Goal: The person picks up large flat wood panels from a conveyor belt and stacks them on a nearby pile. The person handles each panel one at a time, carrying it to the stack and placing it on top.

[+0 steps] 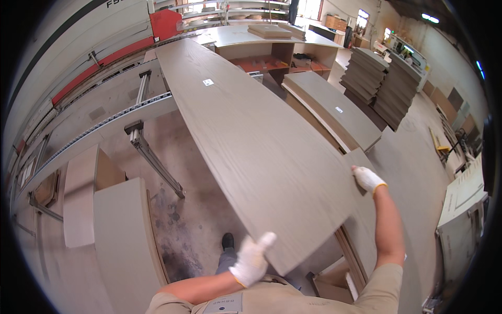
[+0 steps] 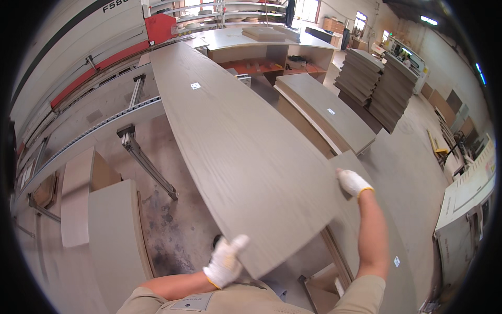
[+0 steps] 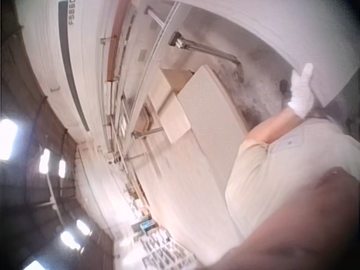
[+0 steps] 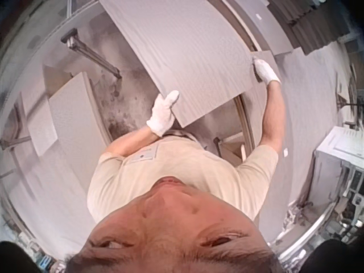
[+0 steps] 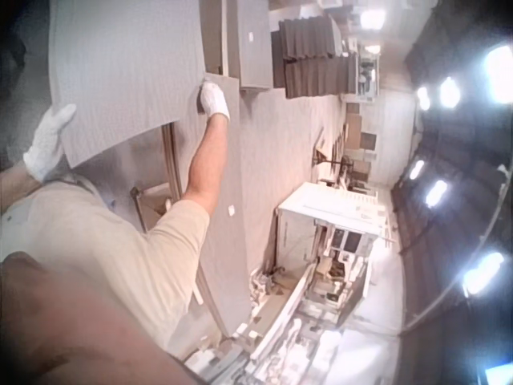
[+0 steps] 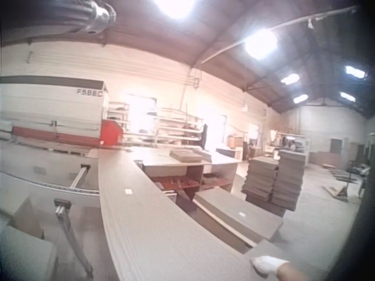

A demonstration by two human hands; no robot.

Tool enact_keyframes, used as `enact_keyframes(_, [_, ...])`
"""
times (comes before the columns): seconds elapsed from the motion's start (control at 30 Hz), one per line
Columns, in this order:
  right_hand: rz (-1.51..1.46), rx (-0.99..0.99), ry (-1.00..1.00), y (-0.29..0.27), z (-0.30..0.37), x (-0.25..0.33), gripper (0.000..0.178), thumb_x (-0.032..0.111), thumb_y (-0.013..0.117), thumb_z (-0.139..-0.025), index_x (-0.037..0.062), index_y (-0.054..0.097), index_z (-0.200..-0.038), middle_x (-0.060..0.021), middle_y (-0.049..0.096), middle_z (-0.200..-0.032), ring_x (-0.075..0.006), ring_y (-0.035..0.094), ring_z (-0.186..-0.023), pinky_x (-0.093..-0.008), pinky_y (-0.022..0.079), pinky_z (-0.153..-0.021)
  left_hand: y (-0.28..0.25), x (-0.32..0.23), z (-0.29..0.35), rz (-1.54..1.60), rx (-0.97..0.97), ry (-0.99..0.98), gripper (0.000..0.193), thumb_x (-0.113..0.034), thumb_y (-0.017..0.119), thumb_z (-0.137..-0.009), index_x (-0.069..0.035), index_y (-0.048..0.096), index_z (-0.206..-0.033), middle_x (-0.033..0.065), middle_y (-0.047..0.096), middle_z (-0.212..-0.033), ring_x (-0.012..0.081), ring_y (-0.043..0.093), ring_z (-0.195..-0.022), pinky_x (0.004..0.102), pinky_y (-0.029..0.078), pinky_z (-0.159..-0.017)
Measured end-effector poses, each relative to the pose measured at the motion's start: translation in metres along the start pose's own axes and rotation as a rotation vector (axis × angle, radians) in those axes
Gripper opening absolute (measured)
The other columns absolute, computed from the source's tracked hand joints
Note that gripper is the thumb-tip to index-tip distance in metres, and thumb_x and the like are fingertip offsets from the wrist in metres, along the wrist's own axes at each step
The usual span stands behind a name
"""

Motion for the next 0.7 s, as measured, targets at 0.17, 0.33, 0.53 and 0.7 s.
enact_keyframes(0.17, [-0.018,-0.139,0.114,-0.023,-0.009,-0.113,0.069,0.050,0.031,-0.106,-0.0049,0.065,-0.132,-0.0289,0.059,-0.141,-0.0436,0.051,-0.138,-0.0456,0.038,-0.116,0.108,0.127,0.069,-0.016,0.415,-0.713,0.061,-0.021,0.072,-0.100,0.002,0.044,-0.149,0.0132,0.060,-0.141,0.0234,0.062,-0.127,0.0389,0.055,-0.103])
enact_keyframes(0.33, [0.126,-0.256,0.099,-0.025,0.044,-0.154,0.061,0.044,0.036,-0.105,-0.0051,0.072,-0.114,-0.0309,0.066,-0.124,-0.0488,0.059,-0.123,-0.0506,0.045,-0.107,0.099,0.173,0.071,-0.150,0.883,-0.733,0.058,-0.023,0.065,-0.104,0.003,0.044,-0.151,0.0124,0.052,-0.152,0.0252,0.056,-0.134,0.0351,0.049,-0.112])
enact_keyframes(0.53, [0.056,-0.220,0.236,-0.035,0.107,-0.247,0.055,0.047,0.042,-0.104,0.0038,0.076,-0.110,-0.0276,0.068,-0.119,-0.0473,0.061,-0.119,-0.0507,0.048,-0.103,-0.036,-0.024,-0.113,0.095,-0.049,0.234,0.057,-0.035,0.062,-0.105,0.000,0.048,-0.147,0.0129,0.057,-0.146,0.0282,0.057,-0.132,0.0422,0.048,-0.112])
enact_keyframes(0.7, [0.080,-0.140,0.311,-0.022,0.099,-0.286,0.062,0.049,0.037,-0.105,0.0013,0.073,-0.121,-0.0274,0.064,-0.131,-0.0455,0.056,-0.129,-0.0475,0.044,-0.110,-0.063,-0.109,-0.196,0.180,-0.295,0.327,0.050,-0.026,0.066,-0.102,0.002,0.055,-0.142,0.0105,0.063,-0.138,0.0263,0.062,-0.124,0.0405,0.051,-0.108])
Point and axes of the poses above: each hand's wrist, its own z-axis away from the middle knuckle, its own y-axis out of the palm, x = y × z, the point moved 5 cm from there along -z, towards the middle knuckle
